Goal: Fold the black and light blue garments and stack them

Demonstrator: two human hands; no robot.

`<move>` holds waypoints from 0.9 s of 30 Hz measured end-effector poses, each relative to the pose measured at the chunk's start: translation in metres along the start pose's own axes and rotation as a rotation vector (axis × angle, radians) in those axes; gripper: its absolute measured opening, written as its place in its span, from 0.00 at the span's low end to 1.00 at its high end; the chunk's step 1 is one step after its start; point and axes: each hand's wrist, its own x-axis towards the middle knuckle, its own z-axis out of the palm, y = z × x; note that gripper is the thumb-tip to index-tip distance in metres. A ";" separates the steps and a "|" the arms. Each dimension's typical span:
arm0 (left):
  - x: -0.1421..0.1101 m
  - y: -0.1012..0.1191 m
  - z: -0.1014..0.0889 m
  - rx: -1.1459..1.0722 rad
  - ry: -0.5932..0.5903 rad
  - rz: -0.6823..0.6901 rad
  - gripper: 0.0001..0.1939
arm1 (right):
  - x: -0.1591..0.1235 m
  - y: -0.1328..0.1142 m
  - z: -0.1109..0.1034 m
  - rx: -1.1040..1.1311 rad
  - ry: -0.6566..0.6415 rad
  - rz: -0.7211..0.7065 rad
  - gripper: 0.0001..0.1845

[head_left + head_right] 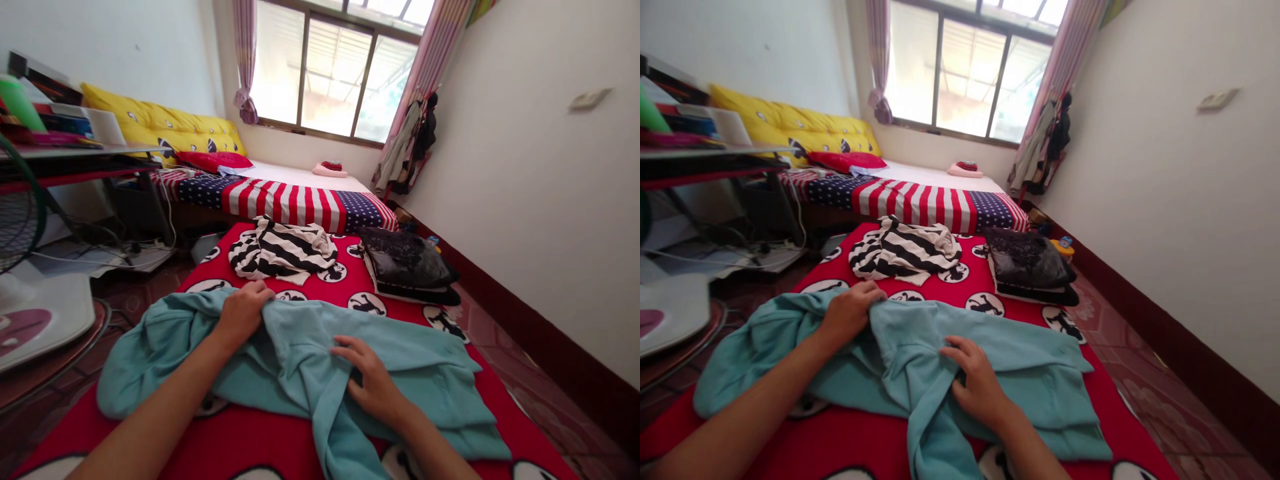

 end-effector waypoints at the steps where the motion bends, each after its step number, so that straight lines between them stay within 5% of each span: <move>1: 0.009 -0.004 -0.002 0.018 0.086 0.004 0.15 | 0.001 -0.003 0.000 0.004 0.003 -0.011 0.32; 4: 0.032 -0.018 0.000 0.067 0.198 0.021 0.14 | 0.006 -0.013 0.004 -0.004 -0.033 -0.070 0.32; 9: 0.043 -0.028 0.016 0.120 -0.022 -0.019 0.14 | 0.013 -0.023 0.021 -0.100 -0.125 -0.054 0.31; 13: 0.028 -0.005 0.015 0.111 -0.007 -0.101 0.17 | 0.015 -0.022 0.026 -0.118 -0.137 0.007 0.30; 15: 0.019 0.011 0.013 0.075 -0.096 -0.225 0.18 | 0.015 -0.021 0.026 -0.095 -0.132 0.008 0.30; 19: -0.002 0.030 0.017 0.017 -0.328 -0.372 0.39 | 0.010 -0.019 0.029 -0.032 -0.055 0.006 0.27; 23: -0.021 0.036 0.026 0.049 -0.193 -0.216 0.33 | -0.003 -0.018 0.025 0.089 0.112 -0.018 0.27; 27: -0.035 0.060 0.028 -0.086 0.019 0.052 0.19 | -0.025 0.002 -0.011 0.141 0.424 0.077 0.22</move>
